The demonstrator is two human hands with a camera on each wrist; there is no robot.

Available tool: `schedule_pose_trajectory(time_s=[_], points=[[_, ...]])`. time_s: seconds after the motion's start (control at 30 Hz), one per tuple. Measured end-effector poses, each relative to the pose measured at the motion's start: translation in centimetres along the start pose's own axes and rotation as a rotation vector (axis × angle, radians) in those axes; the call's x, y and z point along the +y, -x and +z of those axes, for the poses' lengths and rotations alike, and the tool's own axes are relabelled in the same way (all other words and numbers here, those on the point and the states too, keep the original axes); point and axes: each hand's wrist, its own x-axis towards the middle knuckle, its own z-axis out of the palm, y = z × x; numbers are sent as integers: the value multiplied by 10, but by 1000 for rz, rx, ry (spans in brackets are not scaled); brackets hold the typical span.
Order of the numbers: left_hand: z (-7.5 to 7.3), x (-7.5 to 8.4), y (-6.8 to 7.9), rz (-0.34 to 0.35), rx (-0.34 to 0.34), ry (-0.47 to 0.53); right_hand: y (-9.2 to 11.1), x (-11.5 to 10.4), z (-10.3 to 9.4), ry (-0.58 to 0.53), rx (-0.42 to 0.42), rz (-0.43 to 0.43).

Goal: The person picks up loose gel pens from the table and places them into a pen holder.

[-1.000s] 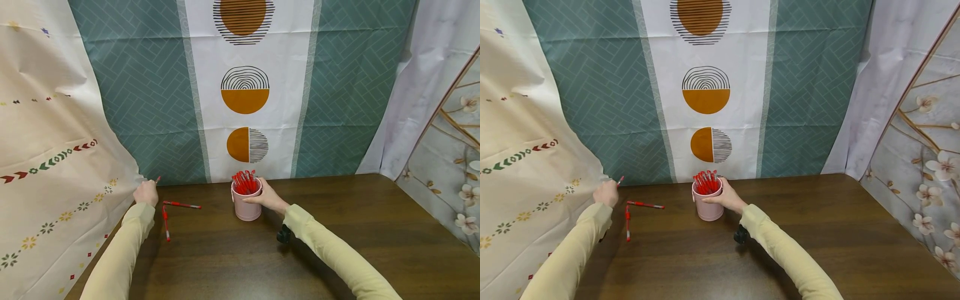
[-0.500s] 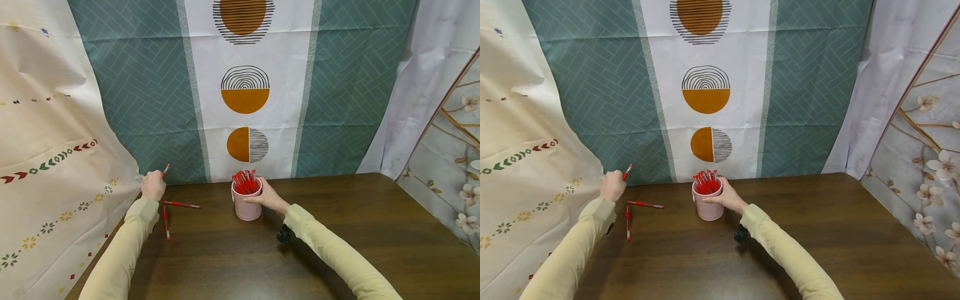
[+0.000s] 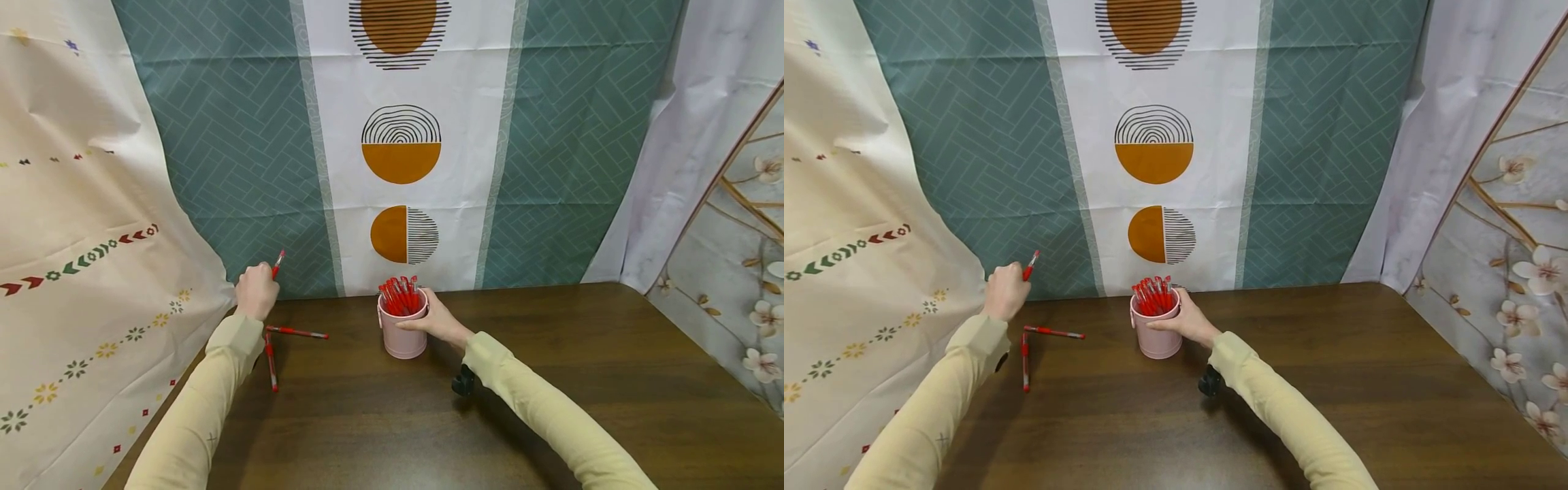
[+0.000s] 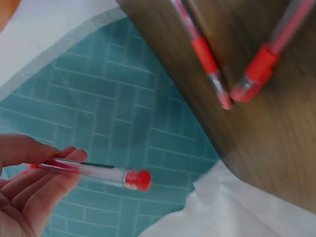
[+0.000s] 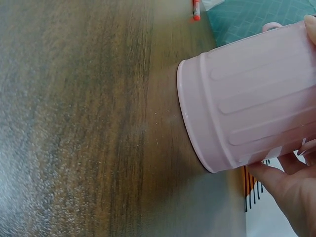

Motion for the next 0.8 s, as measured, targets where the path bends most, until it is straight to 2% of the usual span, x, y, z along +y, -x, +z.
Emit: schedule_pose_trajectory(time_s=[0.23,0.43,0.6,0.8], points=[[-6,22,-4,6,33,96,1,-4,-1,-30,-17,21],[-7,40,-5,-3,30,163,16,-29,-3,-31,-54,28],[-6,50,-5,-28,-14,245,22,-37,-2,-20,-50,19],[-4,65,-3,-81,-100,390,19,-33,-2,-24,-52,6]])
